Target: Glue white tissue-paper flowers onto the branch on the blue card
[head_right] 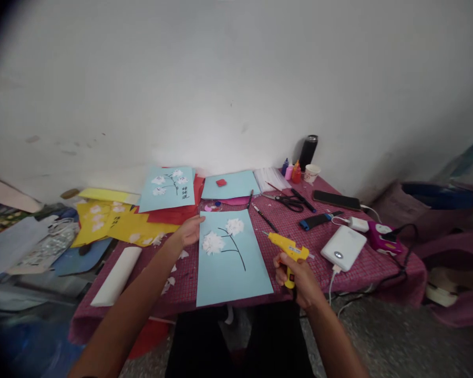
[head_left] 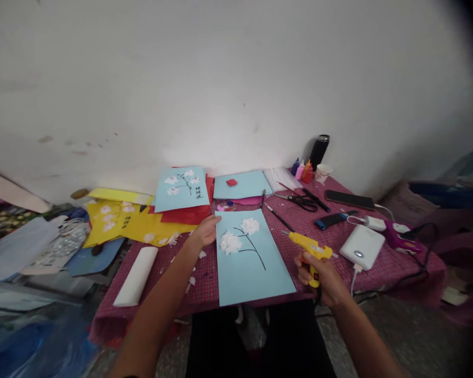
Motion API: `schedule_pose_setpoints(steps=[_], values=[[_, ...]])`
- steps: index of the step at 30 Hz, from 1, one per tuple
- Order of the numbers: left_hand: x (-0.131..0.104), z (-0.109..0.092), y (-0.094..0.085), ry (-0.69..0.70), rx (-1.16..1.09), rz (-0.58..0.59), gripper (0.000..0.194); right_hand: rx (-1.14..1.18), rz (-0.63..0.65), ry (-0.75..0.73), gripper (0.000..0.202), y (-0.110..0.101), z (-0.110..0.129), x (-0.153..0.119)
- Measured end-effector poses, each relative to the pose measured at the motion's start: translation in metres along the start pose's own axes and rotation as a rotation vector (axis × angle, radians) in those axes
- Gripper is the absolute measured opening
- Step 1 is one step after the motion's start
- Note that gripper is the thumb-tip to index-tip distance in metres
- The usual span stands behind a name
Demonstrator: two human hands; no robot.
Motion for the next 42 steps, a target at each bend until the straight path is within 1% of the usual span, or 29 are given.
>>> schedule_pose_setpoints(steps=[3,9,16,22,24,27,29,35,42], values=[[0.0,0.002,-0.003,0.01,-0.011,0.003,0.024,0.026,-0.001,-0.001,0.025,0.0,0.001,0.0],[-0.002,0.007,-0.006,-0.028,-0.04,0.046,0.026,0.04,0.02,-0.007,0.022,0.0,0.0,0.0],[-0.009,0.012,-0.001,-0.149,-0.053,0.147,0.034,0.037,0.026,0.018,0.022,-0.001,0.0,0.0],[-0.009,0.011,-0.001,-0.26,-0.04,0.18,0.041,0.043,0.042,0.018,0.021,-0.003,0.0,0.0],[-0.01,0.01,-0.002,-0.255,-0.069,0.197,0.042,0.044,0.051,0.023,0.021,-0.004,0.0,0.0],[-0.013,0.008,-0.003,-0.213,-0.126,0.226,0.042,0.061,0.059,0.023,0.02,-0.004,-0.001,0.0],[-0.014,0.007,-0.002,-0.209,-0.128,0.238,0.043,0.074,0.058,0.018,0.019,-0.004,-0.001,0.001],[-0.015,0.007,-0.001,-0.189,-0.113,0.182,0.037,0.086,0.056,0.016,0.02,-0.004,0.001,0.001],[-0.012,0.009,-0.001,-0.194,-0.078,0.166,0.034,0.101,0.07,0.028,0.019,-0.007,0.0,0.0]])
Point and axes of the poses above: each hand's wrist, its own x-axis towards the middle knuckle, its own y-axis out of the palm, z = x × y, the point moved 1 cm from there along x, towards the middle knuckle, and after that the axes turned 6 degrees about x, right-handed, at the moved point
